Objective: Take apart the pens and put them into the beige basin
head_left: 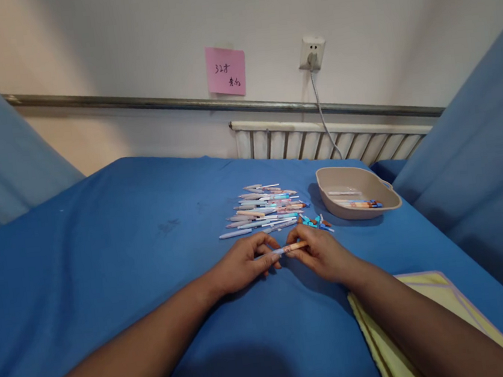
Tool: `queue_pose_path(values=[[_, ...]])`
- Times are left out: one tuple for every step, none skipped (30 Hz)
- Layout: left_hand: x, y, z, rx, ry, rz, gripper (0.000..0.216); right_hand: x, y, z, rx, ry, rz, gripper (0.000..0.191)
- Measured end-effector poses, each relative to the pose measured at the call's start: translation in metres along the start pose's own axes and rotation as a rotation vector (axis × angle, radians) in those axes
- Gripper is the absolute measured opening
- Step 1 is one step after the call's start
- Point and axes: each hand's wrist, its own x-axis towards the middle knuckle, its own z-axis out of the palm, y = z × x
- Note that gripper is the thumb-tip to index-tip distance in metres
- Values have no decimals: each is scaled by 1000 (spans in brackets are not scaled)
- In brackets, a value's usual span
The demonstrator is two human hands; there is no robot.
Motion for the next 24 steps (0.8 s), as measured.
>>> queue_pose_path(values=[[0, -1, 0, -12, -1, -1, 27, 0, -1, 0, 18, 17, -18, 6], [0, -1, 0, -18, -6, 0, 27, 0, -2, -1, 26, 23, -37, 5], [0, -1, -1, -16, -12, 3, 27, 0, -2, -2, 23, 20, -53, 7], [0, 0, -1, -6, -17, 9, 26, 1, -2, -2, 12, 9, -61, 10], [-1, 1, -1, 11, -21, 17, 26, 1, -2, -2, -7, -9, -60, 13], [-1, 2, -1, 32, -23, 25, 26, 1, -1, -2, -32, -31, -49, 17], [-2, 3, -1, 51, -22, 34, 25, 1, 0, -2, -59, -54, -29, 22], [-3, 4, 0, 67, -20, 41, 25, 1, 1, -1, -77, -77, -3, 27], [-3, 5, 0, 78, -18, 44, 25, 1, 2, -1, -76, -88, 28, 29], [-3, 5, 0, 83, -16, 44, 25, 1, 2, 0, -53, -86, 62, 27], [-2, 5, 0, 81, -13, 41, 24, 1, 1, 1, -12, -71, 90, 23], [-2, 4, 0, 75, -10, 36, 24, 1, 1, 2, 36, -53, 105, 18], [-2, 4, 0, 65, -7, 31, 24, 1, 0, 2, 78, -31, 102, 15], [-2, 4, 0, 53, -5, 27, 24, 1, -2, 2, 102, -9, 85, 15], [-1, 3, 0, 41, -6, 24, 24, 1, -2, 2, 106, 8, 59, 13], [-1, 3, 0, 33, -9, 23, 25, 1, -3, 1, 94, 17, 30, 10], [-2, 3, 0, 32, -13, 22, 25, 1, -3, 1, 76, 20, 6, 9], [-2, 4, 0, 37, -17, 23, 24, 1, -2, 1, 52, 11, -7, 11], [-2, 4, 1, 48, -20, 24, 24, 1, -1, 0, 24, -6, -9, 15], [-3, 4, 1, 62, -20, 27, 24, 1, 0, 0, -5, -32, 0, 20], [-3, 5, 1, 74, -17, 29, 24, 0, 0, 1, -25, -59, 17, 25], [-3, 5, 1, 81, -13, 31, 24, 0, 1, 1, -29, -77, 41, 28], [-3, 5, 1, 83, -9, 32, 24, 0, 1, 2, -13, -82, 69, 26], [-3, 5, 1, 80, -7, 33, 24, 0, 0, 2, 19, -74, 90, 21]])
